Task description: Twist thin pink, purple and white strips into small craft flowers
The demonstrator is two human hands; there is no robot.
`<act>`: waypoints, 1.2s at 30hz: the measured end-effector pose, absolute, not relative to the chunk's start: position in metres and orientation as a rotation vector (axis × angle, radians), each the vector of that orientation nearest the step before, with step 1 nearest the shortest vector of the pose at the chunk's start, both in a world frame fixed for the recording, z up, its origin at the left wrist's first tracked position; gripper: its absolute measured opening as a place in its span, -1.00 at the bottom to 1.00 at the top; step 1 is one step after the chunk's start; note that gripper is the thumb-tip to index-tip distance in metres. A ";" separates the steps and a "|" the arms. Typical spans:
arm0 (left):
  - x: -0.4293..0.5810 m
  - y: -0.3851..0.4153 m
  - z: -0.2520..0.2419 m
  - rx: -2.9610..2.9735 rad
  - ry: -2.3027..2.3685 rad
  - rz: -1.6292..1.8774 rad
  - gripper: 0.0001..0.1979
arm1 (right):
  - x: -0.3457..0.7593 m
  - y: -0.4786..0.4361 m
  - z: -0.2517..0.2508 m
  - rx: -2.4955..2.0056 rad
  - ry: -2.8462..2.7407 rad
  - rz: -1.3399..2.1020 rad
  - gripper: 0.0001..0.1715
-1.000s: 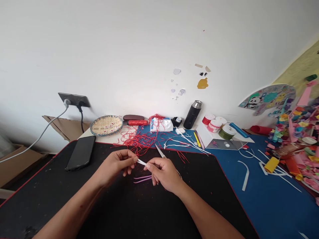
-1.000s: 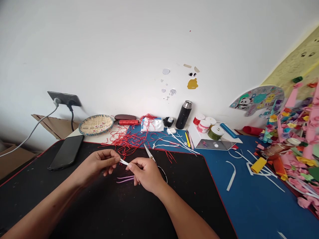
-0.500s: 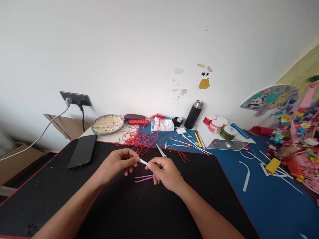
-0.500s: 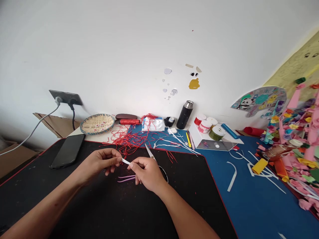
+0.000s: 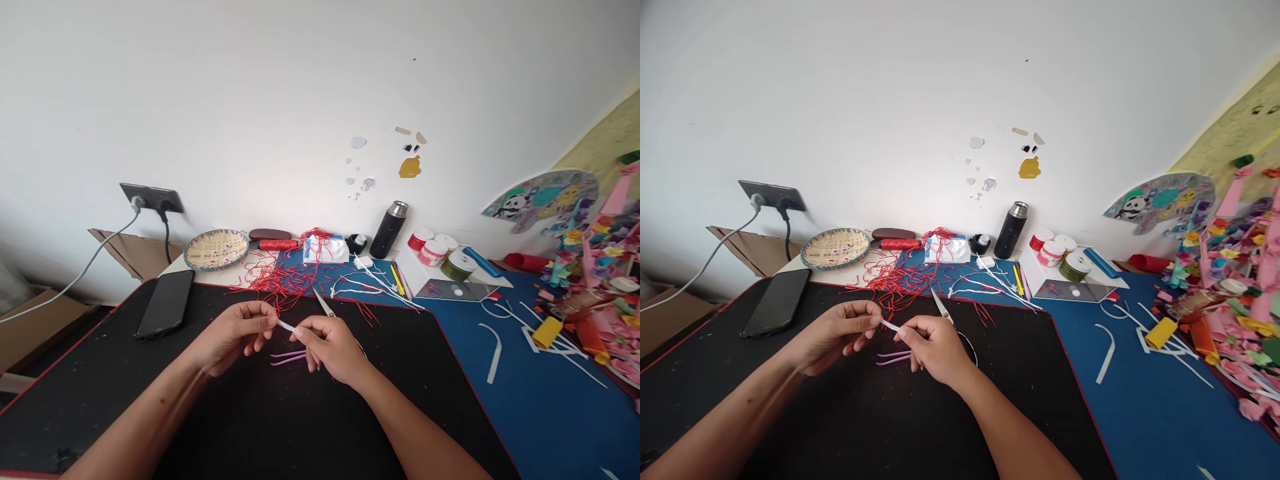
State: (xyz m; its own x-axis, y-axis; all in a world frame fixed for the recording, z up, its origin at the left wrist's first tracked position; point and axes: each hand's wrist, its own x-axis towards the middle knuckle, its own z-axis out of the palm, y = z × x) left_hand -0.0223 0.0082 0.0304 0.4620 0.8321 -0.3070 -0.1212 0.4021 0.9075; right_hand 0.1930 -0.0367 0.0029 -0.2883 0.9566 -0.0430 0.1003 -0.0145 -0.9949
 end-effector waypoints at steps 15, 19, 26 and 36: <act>-0.015 0.007 0.024 0.967 0.740 0.705 -0.57 | 0.195 -0.034 0.001 -1.039 -1.289 1.498 -0.52; -0.011 0.004 0.019 0.967 0.711 0.792 -0.64 | 0.194 -0.034 -0.001 -1.028 -1.304 1.532 -0.53; -0.010 0.001 0.018 0.924 0.687 0.821 -0.66 | 0.192 -0.036 0.004 -1.049 -1.313 1.623 -0.51; -0.012 0.003 0.019 0.958 0.726 0.813 -0.71 | 0.192 -0.037 0.005 -1.043 -1.299 1.662 -0.49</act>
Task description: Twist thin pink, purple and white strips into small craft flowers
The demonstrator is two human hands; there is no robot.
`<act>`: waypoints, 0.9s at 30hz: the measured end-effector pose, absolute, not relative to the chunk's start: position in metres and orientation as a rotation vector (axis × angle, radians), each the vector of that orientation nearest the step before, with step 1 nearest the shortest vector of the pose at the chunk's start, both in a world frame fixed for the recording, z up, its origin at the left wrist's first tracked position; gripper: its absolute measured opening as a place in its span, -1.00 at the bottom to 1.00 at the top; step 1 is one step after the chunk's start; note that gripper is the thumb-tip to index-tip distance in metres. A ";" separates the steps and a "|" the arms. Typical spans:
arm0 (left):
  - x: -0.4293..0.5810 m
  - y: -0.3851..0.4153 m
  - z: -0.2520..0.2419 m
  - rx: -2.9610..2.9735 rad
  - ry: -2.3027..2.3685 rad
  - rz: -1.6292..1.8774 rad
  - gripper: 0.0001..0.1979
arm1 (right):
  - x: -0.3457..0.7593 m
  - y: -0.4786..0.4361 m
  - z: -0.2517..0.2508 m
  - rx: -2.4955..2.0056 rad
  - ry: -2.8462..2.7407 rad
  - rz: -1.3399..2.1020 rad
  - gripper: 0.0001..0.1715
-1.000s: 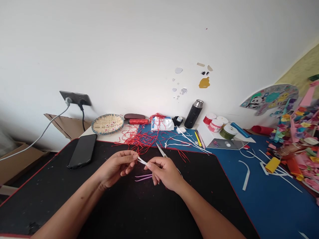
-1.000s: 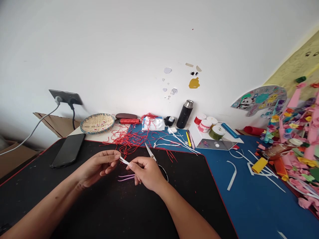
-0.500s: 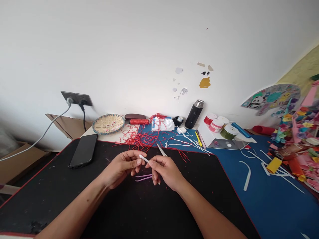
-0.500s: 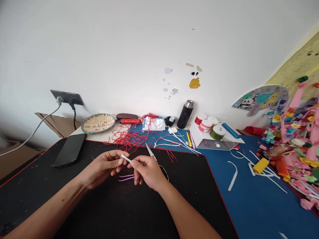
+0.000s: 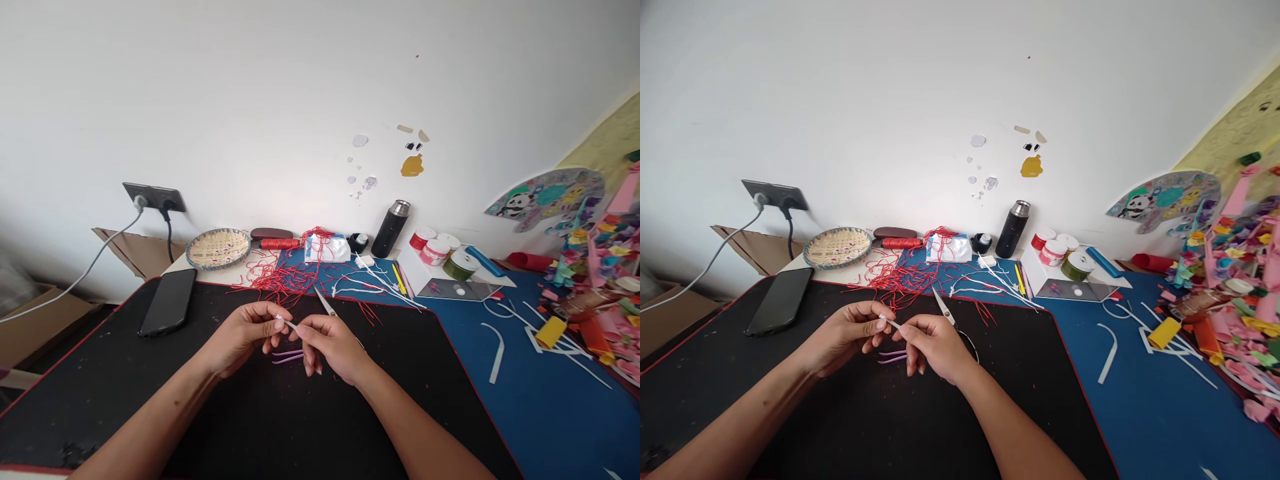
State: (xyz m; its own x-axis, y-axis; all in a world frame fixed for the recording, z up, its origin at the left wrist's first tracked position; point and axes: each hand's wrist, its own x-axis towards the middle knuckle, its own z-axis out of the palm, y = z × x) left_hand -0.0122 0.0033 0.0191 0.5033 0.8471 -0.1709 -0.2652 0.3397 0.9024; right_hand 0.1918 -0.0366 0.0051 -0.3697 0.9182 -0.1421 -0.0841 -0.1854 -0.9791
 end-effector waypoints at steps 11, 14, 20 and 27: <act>-0.008 0.000 0.021 1.081 0.779 0.727 -0.70 | 0.192 -0.036 0.002 -1.004 -1.316 1.681 -0.49; -0.007 -0.001 0.021 1.092 0.793 0.724 -0.70 | 0.193 -0.036 0.002 -1.023 -1.336 1.666 -0.50; -0.012 0.002 0.023 1.075 0.814 0.731 -0.65 | 0.194 -0.036 0.003 -1.051 -1.349 1.590 -0.55; -0.015 0.005 0.029 1.290 0.901 0.626 -0.53 | 0.194 -0.035 0.003 -1.080 -1.395 1.550 -0.56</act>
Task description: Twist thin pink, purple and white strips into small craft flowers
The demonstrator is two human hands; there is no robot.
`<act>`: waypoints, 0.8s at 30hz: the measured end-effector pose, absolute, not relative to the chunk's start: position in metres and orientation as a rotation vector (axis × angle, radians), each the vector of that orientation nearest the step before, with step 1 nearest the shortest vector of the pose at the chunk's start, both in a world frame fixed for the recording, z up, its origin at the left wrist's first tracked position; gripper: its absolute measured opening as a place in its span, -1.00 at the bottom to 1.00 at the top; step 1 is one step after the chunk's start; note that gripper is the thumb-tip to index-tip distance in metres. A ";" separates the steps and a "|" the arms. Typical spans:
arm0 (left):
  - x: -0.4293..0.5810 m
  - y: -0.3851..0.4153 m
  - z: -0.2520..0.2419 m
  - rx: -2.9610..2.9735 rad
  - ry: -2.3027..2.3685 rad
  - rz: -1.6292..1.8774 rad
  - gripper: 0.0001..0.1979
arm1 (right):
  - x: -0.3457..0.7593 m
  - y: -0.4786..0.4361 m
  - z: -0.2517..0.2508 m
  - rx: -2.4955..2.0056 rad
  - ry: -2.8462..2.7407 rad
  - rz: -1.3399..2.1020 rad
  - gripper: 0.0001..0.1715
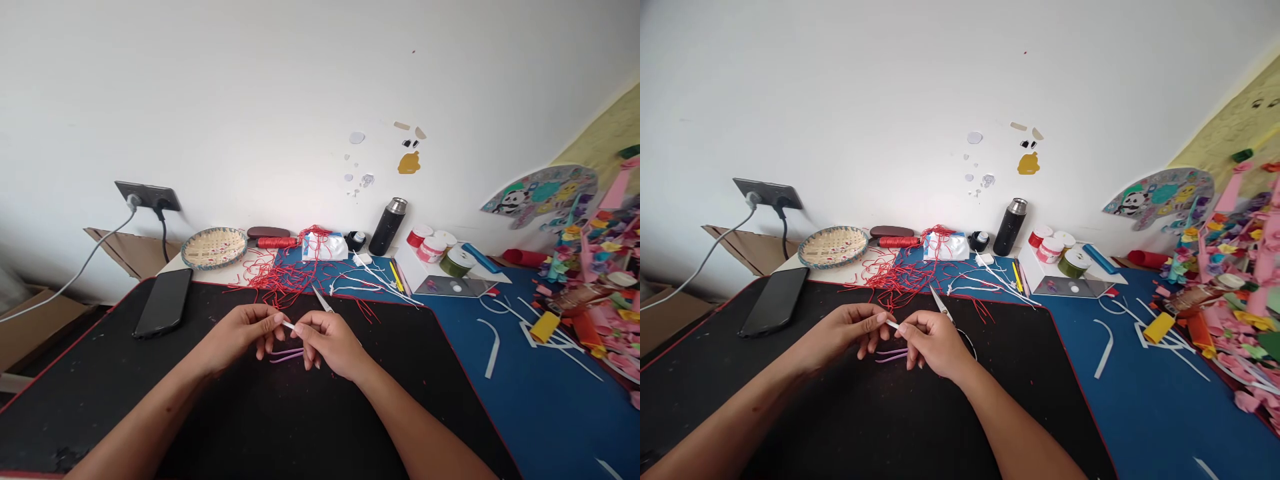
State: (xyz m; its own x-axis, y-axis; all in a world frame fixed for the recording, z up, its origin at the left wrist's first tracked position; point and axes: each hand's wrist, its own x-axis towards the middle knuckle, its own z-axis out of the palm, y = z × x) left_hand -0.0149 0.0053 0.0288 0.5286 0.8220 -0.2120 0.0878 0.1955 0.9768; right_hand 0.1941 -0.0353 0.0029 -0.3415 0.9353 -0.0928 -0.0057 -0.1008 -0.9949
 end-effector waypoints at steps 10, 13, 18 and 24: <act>-0.016 0.005 0.030 1.410 0.924 0.572 -0.52 | 0.194 -0.036 0.006 -1.122 -1.435 1.535 -0.56; -0.016 0.004 0.031 1.438 0.946 0.571 -0.52 | 0.194 -0.036 0.006 -1.120 -1.432 1.540 -0.56; -0.016 0.005 0.029 1.469 0.967 0.586 -0.52 | 0.194 -0.036 0.004 -1.105 -1.427 1.540 -0.56; -0.016 0.005 0.030 1.474 0.964 0.575 -0.50 | 0.195 -0.036 0.005 -1.096 -1.427 1.536 -0.58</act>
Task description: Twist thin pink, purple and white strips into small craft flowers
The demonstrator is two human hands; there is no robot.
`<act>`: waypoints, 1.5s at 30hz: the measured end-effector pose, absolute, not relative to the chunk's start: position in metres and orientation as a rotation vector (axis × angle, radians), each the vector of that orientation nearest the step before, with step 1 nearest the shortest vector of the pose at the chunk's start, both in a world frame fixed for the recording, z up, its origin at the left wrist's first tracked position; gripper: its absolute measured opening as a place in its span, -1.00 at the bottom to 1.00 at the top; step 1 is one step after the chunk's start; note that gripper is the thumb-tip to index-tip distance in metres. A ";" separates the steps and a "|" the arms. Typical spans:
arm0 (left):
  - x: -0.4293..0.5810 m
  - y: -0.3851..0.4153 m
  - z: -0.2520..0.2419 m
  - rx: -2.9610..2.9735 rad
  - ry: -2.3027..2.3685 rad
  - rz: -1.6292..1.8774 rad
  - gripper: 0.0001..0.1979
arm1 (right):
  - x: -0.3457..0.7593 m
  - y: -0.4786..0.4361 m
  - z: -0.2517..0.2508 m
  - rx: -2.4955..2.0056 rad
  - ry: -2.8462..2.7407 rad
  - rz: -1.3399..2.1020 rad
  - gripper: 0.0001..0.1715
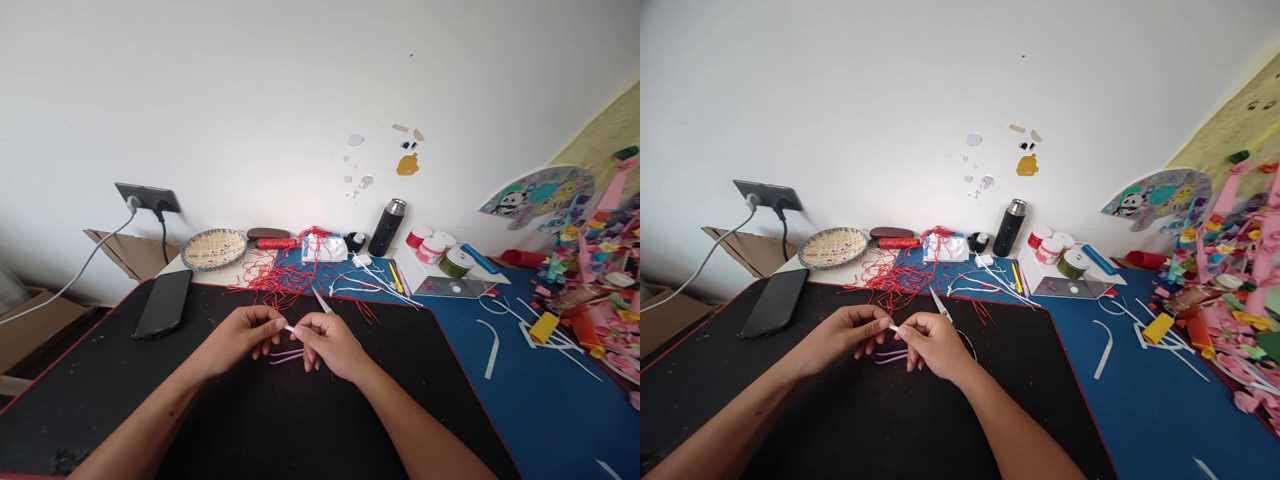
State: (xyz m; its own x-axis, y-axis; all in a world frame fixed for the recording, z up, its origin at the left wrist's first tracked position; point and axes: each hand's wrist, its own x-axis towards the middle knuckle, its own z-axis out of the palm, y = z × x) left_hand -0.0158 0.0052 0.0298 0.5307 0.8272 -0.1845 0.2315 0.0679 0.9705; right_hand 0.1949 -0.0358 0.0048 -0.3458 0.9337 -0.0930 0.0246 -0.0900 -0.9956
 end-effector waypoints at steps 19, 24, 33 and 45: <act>-0.018 0.005 0.030 1.569 1.023 0.518 -0.58 | 0.194 -0.035 0.000 -1.091 -1.441 1.536 -0.62; -0.017 0.004 0.026 1.662 1.110 0.538 -0.57 | 0.193 -0.035 -0.003 -1.125 -1.467 1.499 -0.64; -0.019 0.006 0.022 1.625 1.132 0.585 -0.55 | 0.194 -0.035 -0.002 -1.151 -1.493 1.491 -0.61; -0.037 0.019 0.035 1.597 1.207 0.694 -0.51 | 0.197 -0.034 0.001 -1.170 -1.486 1.535 -0.60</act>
State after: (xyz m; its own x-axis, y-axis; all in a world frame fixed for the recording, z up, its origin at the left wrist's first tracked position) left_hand -0.0369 0.0189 0.0352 0.3432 0.9327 -0.1111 0.3735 -0.0270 0.9272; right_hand 0.1969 -0.0336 0.0007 -0.3548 0.9248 -0.1374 0.1070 -0.1059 -0.9886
